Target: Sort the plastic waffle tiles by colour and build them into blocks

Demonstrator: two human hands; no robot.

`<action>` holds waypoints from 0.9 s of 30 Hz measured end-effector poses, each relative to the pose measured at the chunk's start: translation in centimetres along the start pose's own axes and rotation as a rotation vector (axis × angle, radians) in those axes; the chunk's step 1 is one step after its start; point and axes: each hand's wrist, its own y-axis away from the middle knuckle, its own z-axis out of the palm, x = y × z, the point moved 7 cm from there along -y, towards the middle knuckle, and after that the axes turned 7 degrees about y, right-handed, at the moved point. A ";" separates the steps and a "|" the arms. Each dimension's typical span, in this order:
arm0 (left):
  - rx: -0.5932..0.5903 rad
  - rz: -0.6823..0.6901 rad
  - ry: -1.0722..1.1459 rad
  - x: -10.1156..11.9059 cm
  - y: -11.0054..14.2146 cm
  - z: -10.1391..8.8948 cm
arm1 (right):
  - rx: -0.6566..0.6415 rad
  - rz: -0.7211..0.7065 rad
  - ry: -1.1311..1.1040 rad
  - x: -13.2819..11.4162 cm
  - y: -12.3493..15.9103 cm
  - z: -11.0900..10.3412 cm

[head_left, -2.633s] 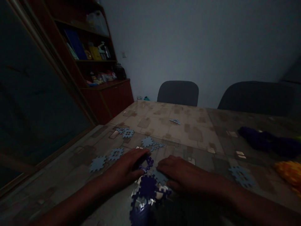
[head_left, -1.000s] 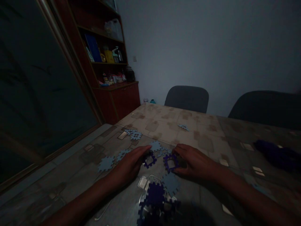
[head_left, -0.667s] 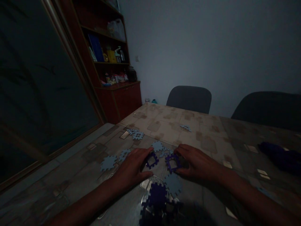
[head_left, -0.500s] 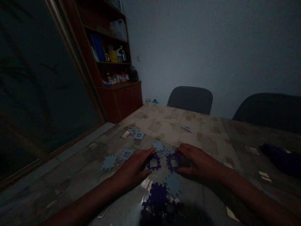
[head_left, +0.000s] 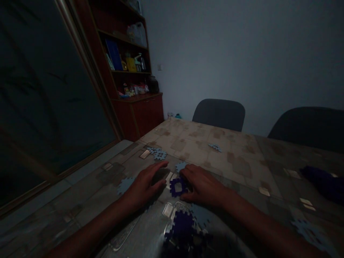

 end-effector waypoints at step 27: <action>-0.177 0.006 0.019 1.4 0.1 1.7 | 0.003 -0.055 0.116 4.0 4.9 -4.4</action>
